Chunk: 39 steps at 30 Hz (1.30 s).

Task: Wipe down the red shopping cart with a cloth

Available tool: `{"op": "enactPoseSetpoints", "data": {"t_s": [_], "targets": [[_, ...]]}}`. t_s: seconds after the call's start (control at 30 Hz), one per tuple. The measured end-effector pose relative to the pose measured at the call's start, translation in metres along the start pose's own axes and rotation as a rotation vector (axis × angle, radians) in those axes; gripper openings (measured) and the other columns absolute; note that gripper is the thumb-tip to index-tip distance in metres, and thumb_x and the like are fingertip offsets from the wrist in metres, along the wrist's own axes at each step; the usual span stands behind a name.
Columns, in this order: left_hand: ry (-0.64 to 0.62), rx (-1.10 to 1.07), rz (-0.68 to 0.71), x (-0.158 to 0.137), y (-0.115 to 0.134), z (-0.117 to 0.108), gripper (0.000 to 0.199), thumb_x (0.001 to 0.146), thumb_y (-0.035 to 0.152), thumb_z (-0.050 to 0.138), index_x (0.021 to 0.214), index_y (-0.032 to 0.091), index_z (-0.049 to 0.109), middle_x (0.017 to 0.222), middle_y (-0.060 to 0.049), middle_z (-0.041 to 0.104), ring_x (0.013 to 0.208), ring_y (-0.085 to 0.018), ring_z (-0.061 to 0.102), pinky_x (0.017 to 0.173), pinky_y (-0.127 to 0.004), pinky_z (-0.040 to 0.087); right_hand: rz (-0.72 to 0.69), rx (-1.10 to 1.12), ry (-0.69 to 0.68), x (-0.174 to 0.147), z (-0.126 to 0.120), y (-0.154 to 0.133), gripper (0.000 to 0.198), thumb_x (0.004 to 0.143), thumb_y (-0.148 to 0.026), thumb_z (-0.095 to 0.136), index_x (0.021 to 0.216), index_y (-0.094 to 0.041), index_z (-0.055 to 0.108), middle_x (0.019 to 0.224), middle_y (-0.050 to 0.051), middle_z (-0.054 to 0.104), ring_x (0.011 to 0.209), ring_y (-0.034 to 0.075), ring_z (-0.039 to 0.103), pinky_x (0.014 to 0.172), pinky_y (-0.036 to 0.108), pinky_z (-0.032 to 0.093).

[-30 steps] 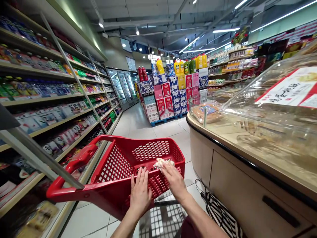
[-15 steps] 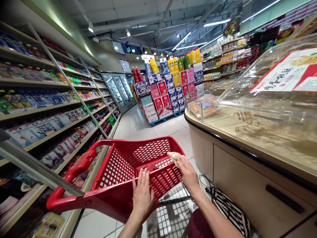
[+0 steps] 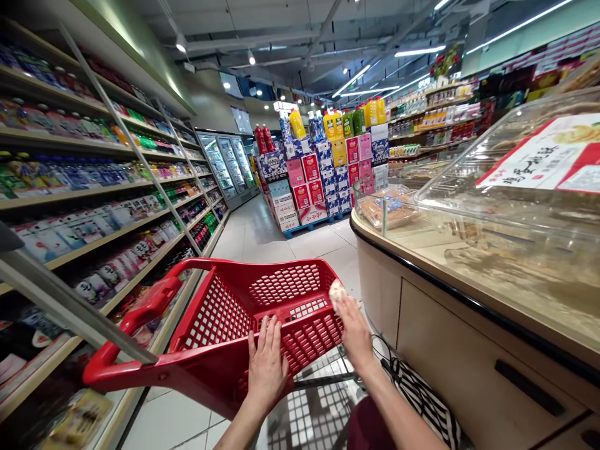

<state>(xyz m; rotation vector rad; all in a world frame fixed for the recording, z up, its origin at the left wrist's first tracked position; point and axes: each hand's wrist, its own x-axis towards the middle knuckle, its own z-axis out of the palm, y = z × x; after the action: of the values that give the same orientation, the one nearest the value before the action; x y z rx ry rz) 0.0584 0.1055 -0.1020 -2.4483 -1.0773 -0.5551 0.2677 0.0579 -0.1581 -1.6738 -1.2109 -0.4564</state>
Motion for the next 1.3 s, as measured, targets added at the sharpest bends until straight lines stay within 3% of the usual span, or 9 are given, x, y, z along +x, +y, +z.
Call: {"op": "enactPoseSetpoints", "data": {"t_s": [0.17, 0.23, 0.37, 0.57, 0.77, 0.97, 1.13, 1.2, 1.3], "targets": [[-0.009, 0.014, 0.012, 0.000, -0.002, 0.000, 0.062, 0.071, 0.025, 0.045, 0.131, 0.013, 0.033, 0.137, -0.007, 0.035, 0.131, -0.022, 0.018, 0.108, -0.045, 0.009, -0.339, 0.165, -0.140, -0.011, 0.009, -0.043, 0.048, 0.080, -0.004, 0.036, 0.121, -0.027, 0.048, 0.127, 0.000, 0.049, 0.124, 0.016, 0.034, 0.099, 0.037, 0.039], [-0.021, 0.023, 0.028, -0.001, -0.003, -0.001, 0.063, 0.071, 0.024, 0.045, 0.131, 0.014, 0.032, 0.138, -0.006, 0.034, 0.131, -0.022, 0.017, 0.107, -0.045, 0.012, -0.280, 0.143, -0.116, -0.004, 0.007, -0.030, 0.046, 0.080, -0.006, 0.038, 0.119, -0.027, 0.050, 0.125, 0.001, 0.050, 0.122, 0.016, 0.037, 0.098, 0.038, 0.040], [-0.023, 0.034, 0.024, -0.001, -0.002, -0.002, 0.063, 0.070, 0.025, 0.044, 0.131, 0.014, 0.033, 0.138, -0.006, 0.034, 0.131, -0.023, 0.016, 0.107, -0.045, 0.015, -0.004, 0.017, -0.041, 0.009, 0.000, -0.007, 0.053, 0.078, -0.004, 0.037, 0.124, -0.030, 0.044, 0.130, -0.001, 0.045, 0.121, 0.018, 0.038, 0.099, 0.040, 0.039], [-0.010, 0.039, 0.022, -0.001, -0.001, -0.003, 0.063, 0.070, 0.025, 0.044, 0.131, 0.012, 0.032, 0.139, -0.006, 0.033, 0.132, -0.022, 0.014, 0.107, -0.045, 0.013, -0.334, 0.165, -0.191, -0.008, 0.011, -0.046, 0.047, 0.082, -0.008, 0.038, 0.122, -0.030, 0.046, 0.128, -0.001, 0.047, 0.122, 0.016, 0.037, 0.099, 0.037, 0.038], [0.003, 0.060, 0.034, -0.003, 0.000, -0.001, 0.064, 0.071, 0.026, 0.044, 0.132, 0.014, 0.030, 0.141, -0.005, 0.030, 0.132, -0.023, 0.013, 0.108, -0.044, 0.012, -0.052, 0.040, -0.030, 0.003, -0.004, -0.004, 0.050, 0.082, -0.007, 0.032, 0.125, -0.030, 0.043, 0.129, -0.001, 0.046, 0.121, 0.015, 0.038, 0.099, 0.038, 0.039], [-0.026, 0.059, 0.046, -0.002, -0.003, -0.006, 0.065, 0.070, 0.025, 0.044, 0.133, 0.014, 0.029, 0.140, -0.006, 0.031, 0.132, -0.022, 0.015, 0.107, -0.044, 0.016, -0.288, 0.149, -0.153, -0.011, 0.004, -0.025, 0.047, 0.082, -0.008, 0.036, 0.122, -0.029, 0.047, 0.129, 0.001, 0.046, 0.123, 0.017, 0.035, 0.099, 0.039, 0.038], [-0.019, 0.072, -0.068, -0.006, -0.013, -0.012, 0.065, 0.069, 0.023, 0.044, 0.131, 0.011, 0.031, 0.139, -0.009, 0.032, 0.131, -0.024, 0.017, 0.107, -0.045, 0.017, -0.017, 0.045, -0.034, 0.004, -0.003, -0.001, 0.050, 0.081, -0.007, 0.035, 0.124, -0.031, 0.044, 0.129, 0.000, 0.046, 0.118, 0.018, 0.042, 0.095, 0.041, 0.042], [-0.022, 0.077, -0.074, -0.007, -0.014, -0.012, 0.065, 0.069, 0.022, 0.045, 0.131, 0.011, 0.032, 0.138, -0.009, 0.034, 0.131, -0.023, 0.018, 0.107, -0.044, 0.017, -0.018, 0.064, -0.053, 0.005, -0.001, -0.017, 0.056, 0.079, -0.003, 0.032, 0.126, -0.032, 0.040, 0.132, -0.002, 0.042, 0.121, 0.017, 0.038, 0.098, 0.041, 0.039], [-0.030, 0.071, -0.072, -0.007, -0.015, -0.014, 0.063, 0.069, 0.023, 0.045, 0.130, 0.011, 0.034, 0.137, -0.009, 0.035, 0.130, -0.023, 0.020, 0.107, -0.044, 0.017, -0.217, 0.200, -0.168, -0.002, 0.011, -0.055, 0.056, 0.079, -0.002, 0.032, 0.126, -0.031, 0.040, 0.132, -0.002, 0.041, 0.124, 0.016, 0.033, 0.101, 0.039, 0.035]]}}
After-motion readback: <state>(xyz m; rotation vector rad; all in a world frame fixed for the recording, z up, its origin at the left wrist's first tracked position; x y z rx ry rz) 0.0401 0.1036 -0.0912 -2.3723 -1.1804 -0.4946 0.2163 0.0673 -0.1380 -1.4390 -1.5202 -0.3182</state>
